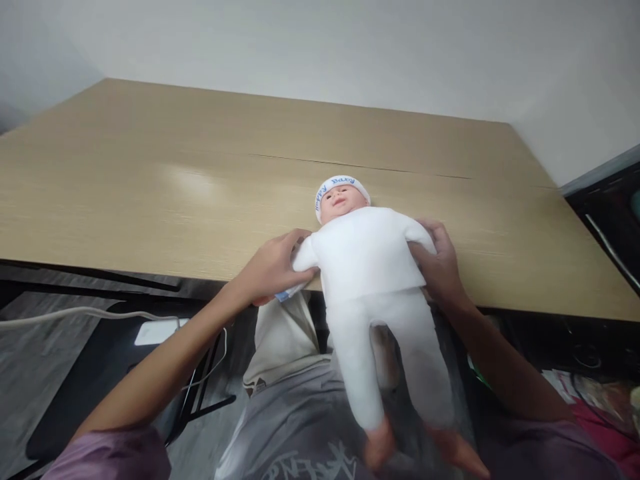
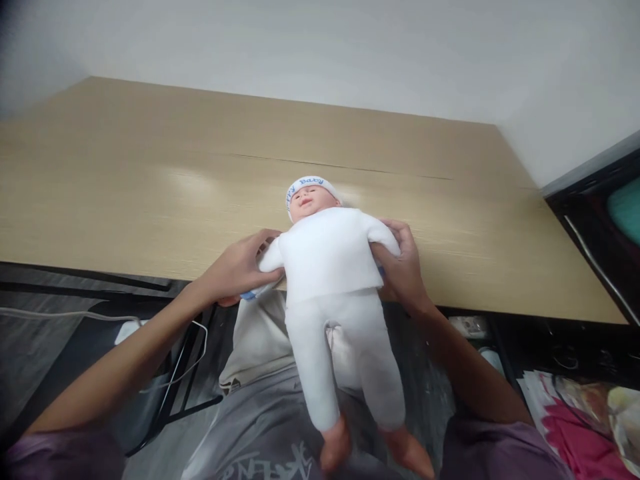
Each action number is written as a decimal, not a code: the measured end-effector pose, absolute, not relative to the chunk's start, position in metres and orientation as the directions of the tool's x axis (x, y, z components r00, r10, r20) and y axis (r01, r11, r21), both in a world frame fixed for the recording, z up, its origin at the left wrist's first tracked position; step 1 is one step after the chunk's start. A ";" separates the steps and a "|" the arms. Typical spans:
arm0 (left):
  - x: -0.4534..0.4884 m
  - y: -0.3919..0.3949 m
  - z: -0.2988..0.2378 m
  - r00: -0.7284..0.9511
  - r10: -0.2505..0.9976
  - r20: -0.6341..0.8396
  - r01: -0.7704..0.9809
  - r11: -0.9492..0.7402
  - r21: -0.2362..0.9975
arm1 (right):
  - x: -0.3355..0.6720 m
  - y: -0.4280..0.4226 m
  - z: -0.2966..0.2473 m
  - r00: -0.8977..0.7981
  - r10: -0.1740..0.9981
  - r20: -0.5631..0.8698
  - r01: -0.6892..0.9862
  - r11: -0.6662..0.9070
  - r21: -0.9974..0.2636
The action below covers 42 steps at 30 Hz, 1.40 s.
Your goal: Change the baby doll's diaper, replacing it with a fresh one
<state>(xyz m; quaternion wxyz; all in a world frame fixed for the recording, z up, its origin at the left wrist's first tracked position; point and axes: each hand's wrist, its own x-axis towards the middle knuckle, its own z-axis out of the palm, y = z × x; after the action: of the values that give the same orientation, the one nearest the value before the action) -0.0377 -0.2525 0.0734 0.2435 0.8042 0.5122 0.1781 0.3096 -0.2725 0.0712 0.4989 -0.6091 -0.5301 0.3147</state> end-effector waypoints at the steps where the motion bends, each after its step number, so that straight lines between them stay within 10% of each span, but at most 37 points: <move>1: -0.039 -0.248 0.074 0.397 0.917 0.033 0.747 -0.344 0.569 | 0.313 -0.268 0.069 0.222 0.960 0.172 0.354 0.085 -0.931; 16: -0.045 -0.184 0.066 0.262 0.958 0.117 0.848 -0.286 0.445 | 0.360 -0.220 0.048 -0.038 0.906 0.423 0.828 0.265 -0.494; 42: -0.060 -0.059 0.021 0.178 0.909 0.376 0.929 -0.281 0.240 | 0.367 -0.099 0.017 0.022 0.937 0.349 0.924 0.114 -0.366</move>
<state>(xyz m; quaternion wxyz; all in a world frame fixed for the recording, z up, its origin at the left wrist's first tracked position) -0.0597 -0.0587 0.0209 -0.0214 0.7673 0.5990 0.2280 0.3670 -0.0985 0.0171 0.2615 -0.6653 -0.6992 0.0128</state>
